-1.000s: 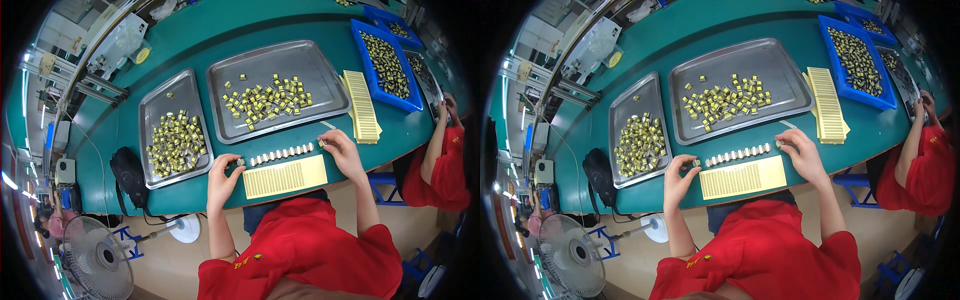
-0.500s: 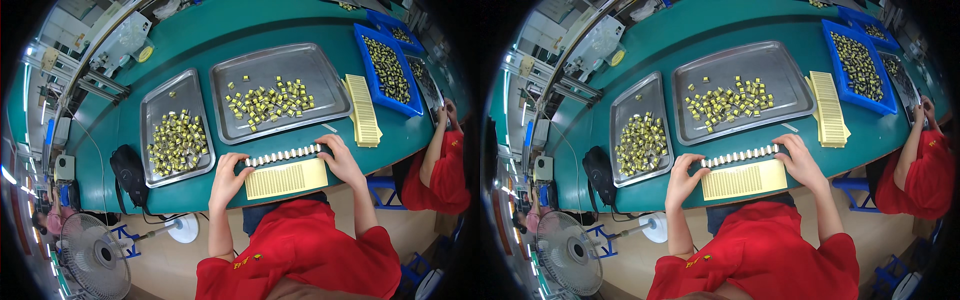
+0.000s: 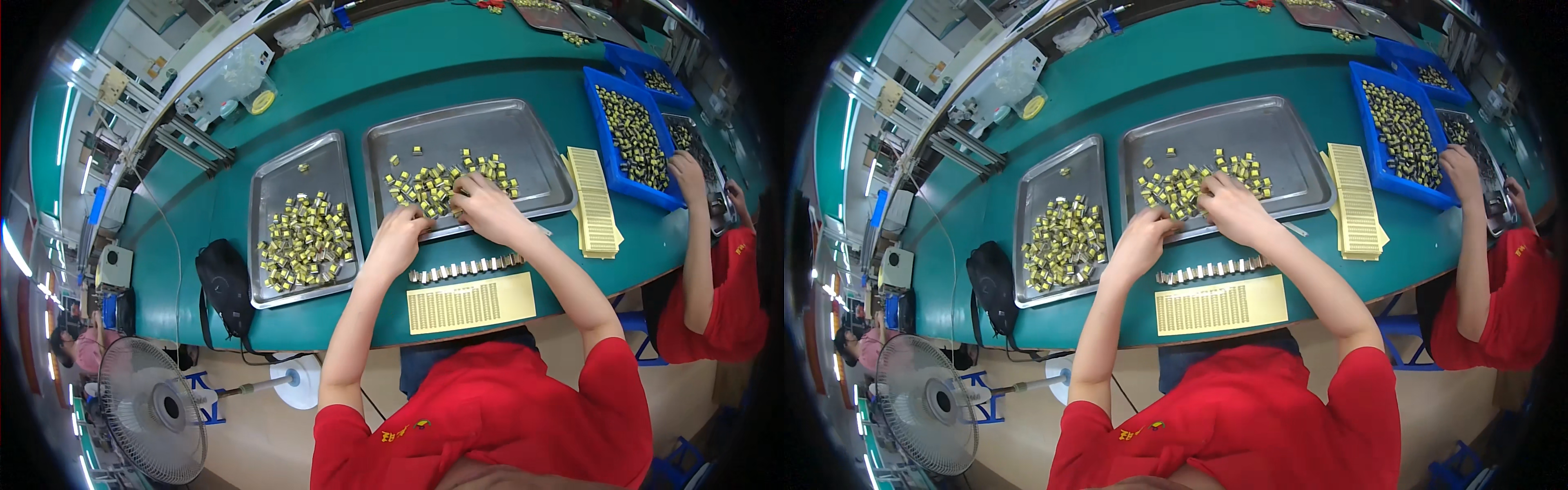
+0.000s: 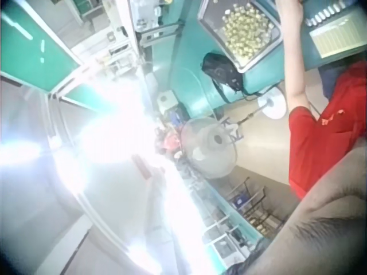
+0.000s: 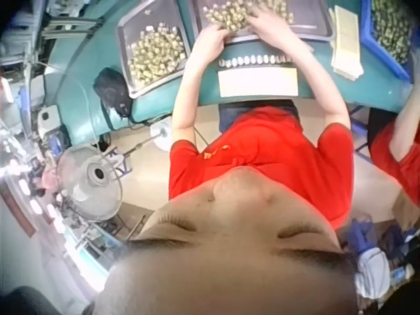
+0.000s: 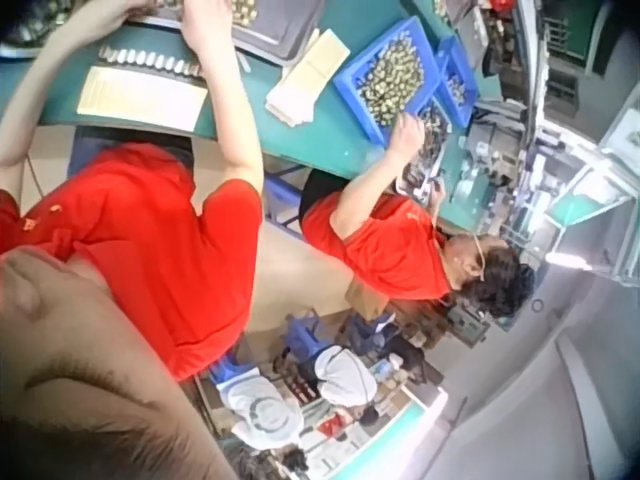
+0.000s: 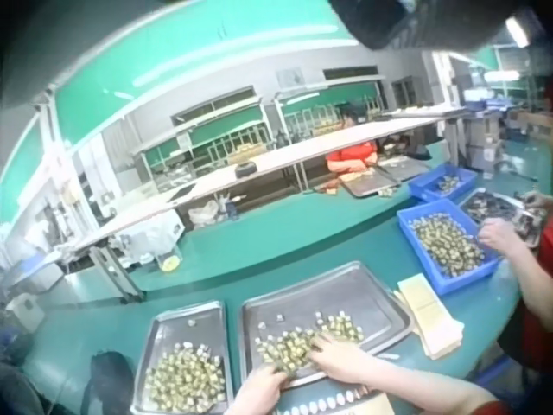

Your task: Manually placing small electronic components into a component carrier tray.

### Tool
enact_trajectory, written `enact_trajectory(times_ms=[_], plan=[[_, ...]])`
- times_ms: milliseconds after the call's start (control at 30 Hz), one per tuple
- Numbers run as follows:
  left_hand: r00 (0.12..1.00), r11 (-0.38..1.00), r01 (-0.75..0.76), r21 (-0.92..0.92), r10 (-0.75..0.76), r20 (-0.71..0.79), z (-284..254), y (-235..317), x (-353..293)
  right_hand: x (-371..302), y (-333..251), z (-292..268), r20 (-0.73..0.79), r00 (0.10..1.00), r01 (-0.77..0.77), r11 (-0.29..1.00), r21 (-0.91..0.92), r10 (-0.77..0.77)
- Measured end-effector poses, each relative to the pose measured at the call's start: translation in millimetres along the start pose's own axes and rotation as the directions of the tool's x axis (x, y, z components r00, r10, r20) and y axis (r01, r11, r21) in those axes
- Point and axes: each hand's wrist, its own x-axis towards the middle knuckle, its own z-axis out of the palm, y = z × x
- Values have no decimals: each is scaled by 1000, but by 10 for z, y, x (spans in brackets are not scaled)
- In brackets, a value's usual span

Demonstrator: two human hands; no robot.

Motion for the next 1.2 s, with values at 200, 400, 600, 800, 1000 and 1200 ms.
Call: enact_trajectory(times_ms=[200,400,600,800,1000,1200], plan=[[999,987,31,-158,-32,0,-11,-97,-28,-15,-39,-123,-8,1000,5,989,150,-4],[944,438,263,-860,-301,135,-95,-120,-205,-301,-221,-435,130,963,-268,842,468,235],[951,126,224,-966,-245,188,-22,-44,-525,-637,-312,-515,12,942,-289,793,536,335],[917,67,259,-964,-331,224,-122,24,-732,-791,-286,-603,-91,945,-226,826,516,315],[855,287,349,-892,-487,178,-191,75,-862,-923,-318,-695,-89,930,-258,807,532,356],[835,659,408,-632,-549,-34,-151,108,-924,-1083,-259,-738,15,871,-411,711,571,492]])
